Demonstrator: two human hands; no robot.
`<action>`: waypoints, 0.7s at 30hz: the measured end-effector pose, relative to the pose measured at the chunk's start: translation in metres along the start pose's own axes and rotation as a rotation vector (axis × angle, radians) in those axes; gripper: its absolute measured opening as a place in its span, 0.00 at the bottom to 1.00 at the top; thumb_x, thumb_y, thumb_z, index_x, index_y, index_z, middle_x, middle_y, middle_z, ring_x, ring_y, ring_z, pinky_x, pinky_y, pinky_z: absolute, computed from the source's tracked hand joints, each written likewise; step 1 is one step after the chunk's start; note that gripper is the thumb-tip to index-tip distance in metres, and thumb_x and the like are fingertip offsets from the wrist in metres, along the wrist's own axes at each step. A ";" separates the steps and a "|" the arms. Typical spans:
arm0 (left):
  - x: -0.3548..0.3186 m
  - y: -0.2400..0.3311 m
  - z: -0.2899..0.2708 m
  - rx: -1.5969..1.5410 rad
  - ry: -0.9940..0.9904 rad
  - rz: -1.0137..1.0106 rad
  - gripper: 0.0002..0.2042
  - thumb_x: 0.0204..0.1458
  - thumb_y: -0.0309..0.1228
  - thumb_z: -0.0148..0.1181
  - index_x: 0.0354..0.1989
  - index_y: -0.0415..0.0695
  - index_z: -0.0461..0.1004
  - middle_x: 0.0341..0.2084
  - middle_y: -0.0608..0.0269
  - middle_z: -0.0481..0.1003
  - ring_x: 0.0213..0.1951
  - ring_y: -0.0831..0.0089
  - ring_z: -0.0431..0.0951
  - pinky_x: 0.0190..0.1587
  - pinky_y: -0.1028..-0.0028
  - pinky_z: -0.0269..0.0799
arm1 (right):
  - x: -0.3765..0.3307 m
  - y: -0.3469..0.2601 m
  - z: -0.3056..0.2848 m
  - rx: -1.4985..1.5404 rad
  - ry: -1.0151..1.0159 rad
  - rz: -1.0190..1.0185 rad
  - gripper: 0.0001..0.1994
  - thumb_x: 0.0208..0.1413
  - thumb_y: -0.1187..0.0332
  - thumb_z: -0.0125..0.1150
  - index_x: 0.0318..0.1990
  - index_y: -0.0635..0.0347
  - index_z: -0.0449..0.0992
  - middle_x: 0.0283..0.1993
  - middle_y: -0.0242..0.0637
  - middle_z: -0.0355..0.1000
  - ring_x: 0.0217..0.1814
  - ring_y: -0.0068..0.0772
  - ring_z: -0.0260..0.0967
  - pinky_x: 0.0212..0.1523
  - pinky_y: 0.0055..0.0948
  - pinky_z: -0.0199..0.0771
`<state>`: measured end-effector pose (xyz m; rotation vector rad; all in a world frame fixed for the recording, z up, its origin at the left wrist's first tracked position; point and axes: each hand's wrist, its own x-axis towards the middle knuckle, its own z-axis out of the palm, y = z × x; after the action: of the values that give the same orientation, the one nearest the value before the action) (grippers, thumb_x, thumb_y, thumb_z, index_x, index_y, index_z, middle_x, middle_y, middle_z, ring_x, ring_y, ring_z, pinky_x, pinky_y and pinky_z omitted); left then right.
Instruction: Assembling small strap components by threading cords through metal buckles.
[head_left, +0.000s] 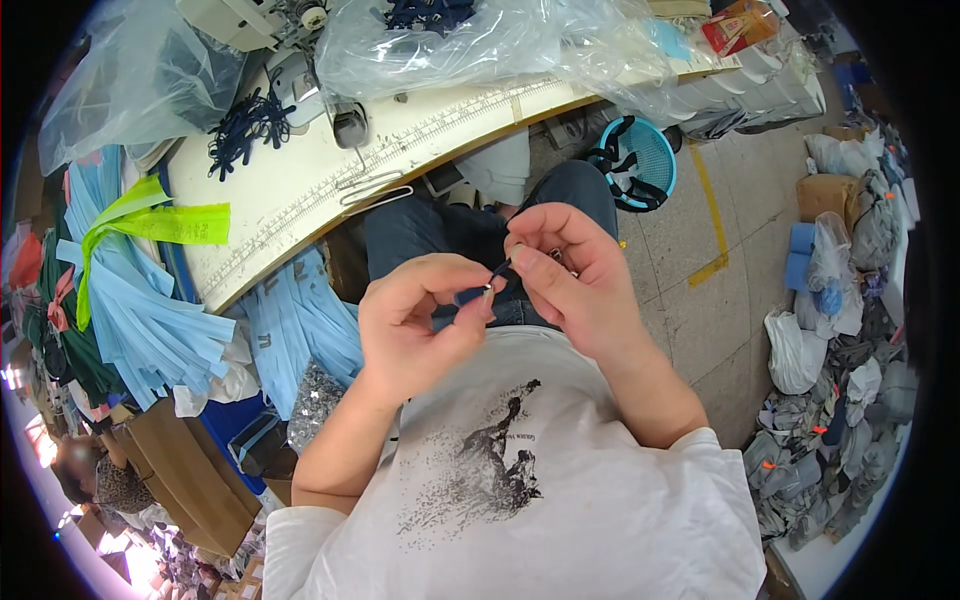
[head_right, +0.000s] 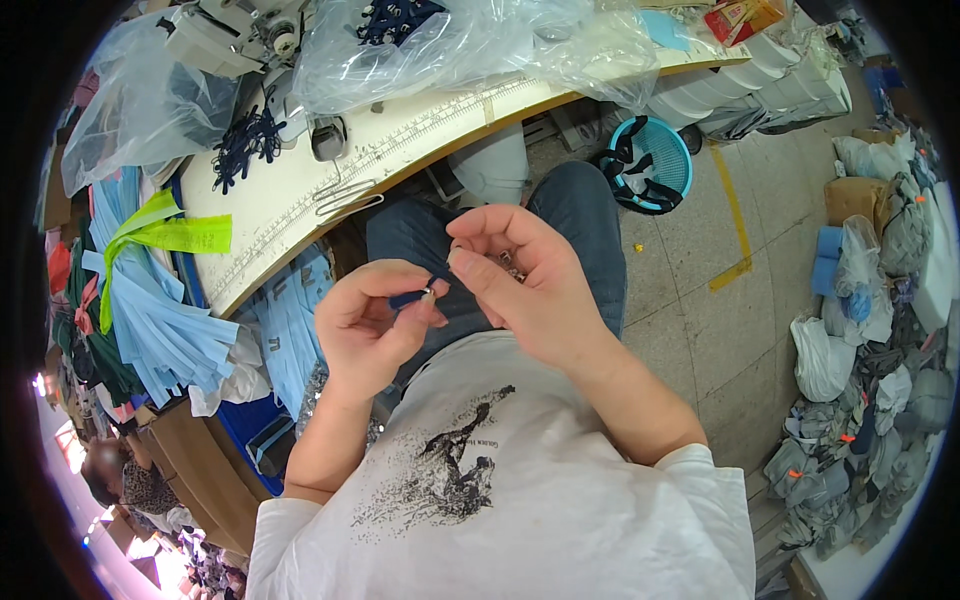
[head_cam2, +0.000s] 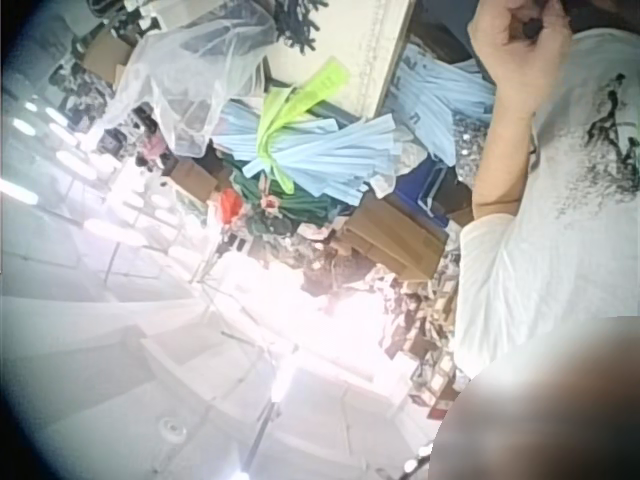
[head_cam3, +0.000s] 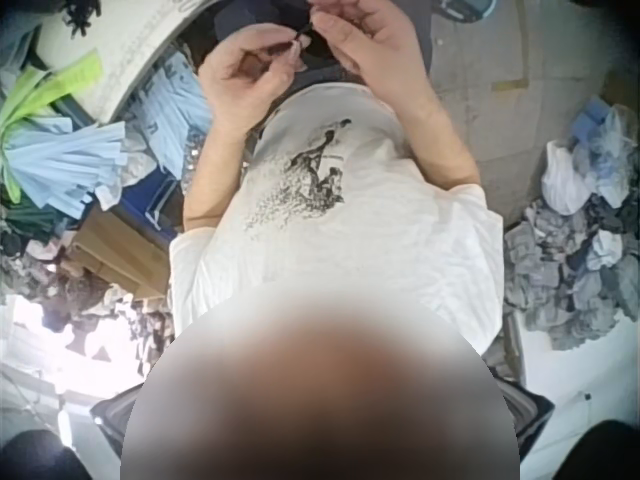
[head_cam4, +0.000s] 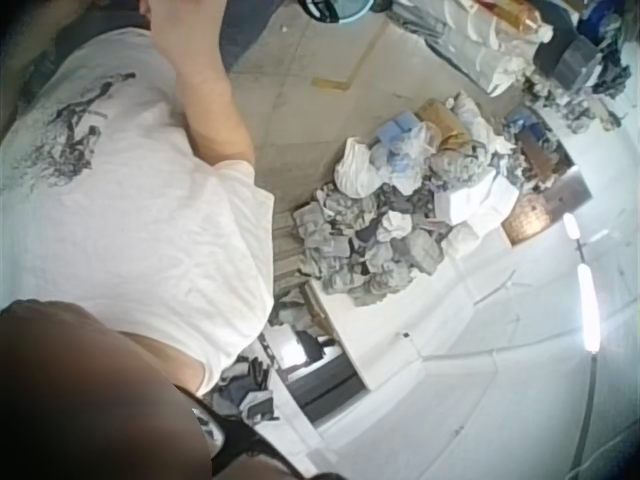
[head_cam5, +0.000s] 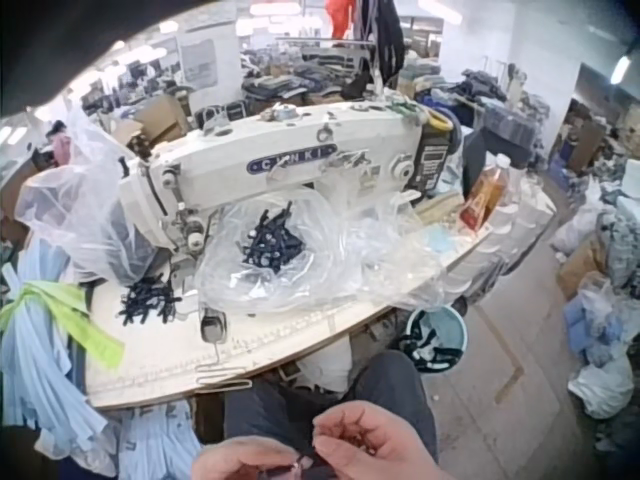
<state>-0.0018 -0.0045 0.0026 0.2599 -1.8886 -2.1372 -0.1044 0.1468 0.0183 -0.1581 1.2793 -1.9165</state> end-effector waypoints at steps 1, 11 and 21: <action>-0.001 -0.001 0.000 -0.085 0.003 0.001 0.12 0.44 0.11 0.59 0.38 0.33 0.73 0.37 0.55 0.76 0.36 0.73 0.79 0.35 0.79 0.76 | 0.000 -0.001 0.001 -0.001 -0.001 -0.001 0.11 0.59 0.75 0.57 0.49 0.63 0.69 0.35 0.28 0.69 0.22 0.09 0.58 0.19 0.11 0.56; -0.002 0.006 -0.003 -0.296 -0.109 0.047 0.13 0.44 0.09 0.59 0.39 0.33 0.72 0.37 0.54 0.74 0.39 0.71 0.78 0.42 0.75 0.75 | -0.005 -0.004 0.006 -0.059 -0.035 -0.074 0.12 0.57 0.79 0.55 0.48 0.63 0.69 0.38 0.27 0.67 0.27 0.07 0.60 0.23 0.10 0.58; -0.001 0.021 -0.009 -0.027 -0.076 -0.194 0.10 0.44 0.17 0.67 0.36 0.36 0.75 0.27 0.66 0.74 0.25 0.85 0.70 0.28 0.84 0.65 | -0.005 -0.003 -0.004 -0.286 -0.233 -0.249 0.19 0.51 0.78 0.61 0.52 0.62 0.69 0.34 0.28 0.70 0.30 0.10 0.64 0.28 0.12 0.63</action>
<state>0.0033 -0.0150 0.0219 0.3752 -1.9460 -2.3276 -0.1043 0.1535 0.0208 -0.6957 1.4182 -1.8421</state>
